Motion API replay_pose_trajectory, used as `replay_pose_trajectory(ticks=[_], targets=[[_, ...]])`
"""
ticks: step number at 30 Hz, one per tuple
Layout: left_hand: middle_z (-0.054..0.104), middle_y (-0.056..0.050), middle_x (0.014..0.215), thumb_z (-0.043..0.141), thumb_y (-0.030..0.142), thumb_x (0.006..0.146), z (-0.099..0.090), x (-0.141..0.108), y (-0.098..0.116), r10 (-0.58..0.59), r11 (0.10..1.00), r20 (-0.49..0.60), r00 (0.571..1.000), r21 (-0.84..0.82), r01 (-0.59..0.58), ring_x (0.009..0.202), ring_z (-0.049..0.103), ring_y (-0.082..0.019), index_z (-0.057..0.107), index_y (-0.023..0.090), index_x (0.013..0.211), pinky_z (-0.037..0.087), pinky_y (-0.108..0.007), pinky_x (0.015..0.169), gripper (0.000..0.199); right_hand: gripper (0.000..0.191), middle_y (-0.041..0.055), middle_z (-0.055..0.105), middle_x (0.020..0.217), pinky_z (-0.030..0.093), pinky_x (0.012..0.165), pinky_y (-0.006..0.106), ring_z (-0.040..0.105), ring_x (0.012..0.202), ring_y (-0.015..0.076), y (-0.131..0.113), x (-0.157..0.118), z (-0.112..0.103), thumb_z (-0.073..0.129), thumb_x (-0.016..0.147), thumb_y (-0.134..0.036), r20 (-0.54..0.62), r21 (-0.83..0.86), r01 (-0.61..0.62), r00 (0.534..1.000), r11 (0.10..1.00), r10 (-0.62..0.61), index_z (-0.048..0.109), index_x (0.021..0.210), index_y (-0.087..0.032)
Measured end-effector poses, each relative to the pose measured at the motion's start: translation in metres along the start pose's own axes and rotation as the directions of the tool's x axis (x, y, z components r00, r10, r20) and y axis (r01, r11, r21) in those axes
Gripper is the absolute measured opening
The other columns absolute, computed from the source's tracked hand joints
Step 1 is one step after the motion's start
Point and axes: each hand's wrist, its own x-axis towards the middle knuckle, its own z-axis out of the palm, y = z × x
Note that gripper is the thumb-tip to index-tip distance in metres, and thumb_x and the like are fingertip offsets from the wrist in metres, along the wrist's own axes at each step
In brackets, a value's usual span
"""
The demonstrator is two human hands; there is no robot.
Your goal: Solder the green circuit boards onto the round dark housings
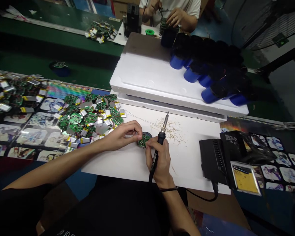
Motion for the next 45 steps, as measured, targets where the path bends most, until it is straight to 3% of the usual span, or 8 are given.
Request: replay_pose_trajectory(ticks=[2, 7, 14, 17, 21, 28, 36, 45], targets=[[0.067, -0.006, 0.102, 0.069, 0.025, 0.104, -0.003, 0.000, -0.001, 0.077, 0.995, 0.009, 0.997, 0.063, -0.078, 0.096, 0.063, -0.016, 0.070, 0.016, 0.098, 0.049, -0.026, 0.084, 0.011, 0.045, 0.0037, 0.071, 0.104, 0.063, 0.086, 0.045, 0.072, 0.098, 0.0225, 0.000, -0.003, -0.004, 0.067, 0.092, 0.001, 0.010, -0.015, -0.006, 1.000, 1.000, 0.006, 0.058, 0.126, -0.027], [0.072, -0.008, 0.106, 0.063, 0.015, 0.104, -0.008, 0.000, -0.002, 0.204, 0.951, 0.172, 0.964, 0.199, -0.237, 0.102, 0.063, -0.020, 0.068, 0.018, 0.100, 0.050, -0.032, 0.093, 0.006, 0.045, 0.0075, 0.077, 0.109, 0.063, 0.089, 0.048, 0.073, 0.103, 0.0256, -0.001, -0.004, -0.007, 0.075, 0.089, -0.003, 0.100, -0.112, 0.072, 0.993, 0.991, -0.061, 0.061, 0.126, -0.025], [0.075, -0.009, 0.108, 0.059, 0.023, 0.109, -0.011, 0.000, -0.001, 0.179, 0.934, 0.242, 0.954, 0.264, -0.242, 0.103, 0.064, -0.022, 0.068, 0.018, 0.105, 0.053, -0.034, 0.090, 0.011, 0.034, 0.0079, 0.079, 0.111, 0.061, 0.092, 0.048, 0.073, 0.106, 0.0261, -0.001, -0.006, -0.012, 0.069, 0.095, -0.008, 0.124, -0.073, 0.025, 0.992, 0.997, -0.015, 0.066, 0.124, -0.026], [0.075, -0.009, 0.108, 0.058, 0.020, 0.108, -0.011, -0.001, -0.001, 0.178, 0.931, 0.233, 0.956, 0.273, -0.240, 0.103, 0.065, -0.021, 0.067, 0.018, 0.104, 0.053, -0.034, 0.091, 0.010, 0.028, 0.0048, 0.077, 0.098, 0.061, 0.077, 0.041, 0.072, 0.087, 0.0221, -0.003, -0.005, -0.021, 0.057, 0.106, -0.027, 0.015, 0.092, -0.132, 0.991, 0.987, 0.131, 0.064, 0.133, -0.027], [0.076, -0.008, 0.107, 0.058, 0.017, 0.106, -0.009, -0.001, -0.003, 0.195, 0.930, 0.223, 0.955, 0.267, -0.252, 0.102, 0.064, -0.021, 0.067, 0.019, 0.103, 0.053, -0.034, 0.091, 0.010, 0.038, -0.0010, 0.070, 0.084, 0.049, 0.054, 0.027, 0.061, 0.063, 0.0138, -0.006, 0.004, -0.042, 0.066, 0.101, -0.041, -0.161, 0.336, -0.304, 0.914, 0.891, 0.373, 0.063, 0.136, -0.027], [0.076, -0.006, 0.105, 0.057, 0.016, 0.104, -0.009, 0.001, -0.002, 0.186, 0.938, 0.210, 0.960, 0.254, -0.237, 0.100, 0.064, -0.020, 0.066, 0.020, 0.099, 0.053, -0.034, 0.090, 0.011, 0.019, -0.0002, 0.070, 0.068, 0.043, 0.035, 0.024, 0.060, 0.044, 0.0122, -0.009, 0.006, -0.077, 0.077, 0.093, -0.036, -0.308, 0.212, -0.421, 0.828, 0.882, 0.469, 0.079, 0.092, -0.018], [0.076, -0.006, 0.104, 0.058, 0.016, 0.103, -0.010, 0.003, -0.001, 0.180, 0.932, 0.223, 0.958, 0.272, -0.239, 0.100, 0.063, -0.021, 0.067, 0.020, 0.099, 0.052, -0.035, 0.091, 0.011, 0.014, 0.0003, 0.072, 0.072, 0.047, 0.042, 0.025, 0.064, 0.050, 0.0140, -0.003, 0.002, -0.077, 0.079, 0.090, -0.035, -0.032, 0.110, -0.333, 0.940, 0.936, 0.338, 0.078, 0.094, -0.022], [0.077, -0.007, 0.105, 0.057, 0.017, 0.104, -0.011, 0.004, 0.002, 0.159, 0.934, 0.239, 0.958, 0.277, -0.224, 0.100, 0.062, -0.021, 0.067, 0.020, 0.099, 0.051, -0.034, 0.090, 0.012, 0.011, -0.0006, 0.074, 0.074, 0.052, 0.048, 0.023, 0.068, 0.054, 0.0136, -0.004, 0.010, -0.065, 0.074, 0.093, -0.033, 0.056, 0.105, -0.301, 0.953, 0.948, 0.296, 0.076, 0.095, -0.022]])
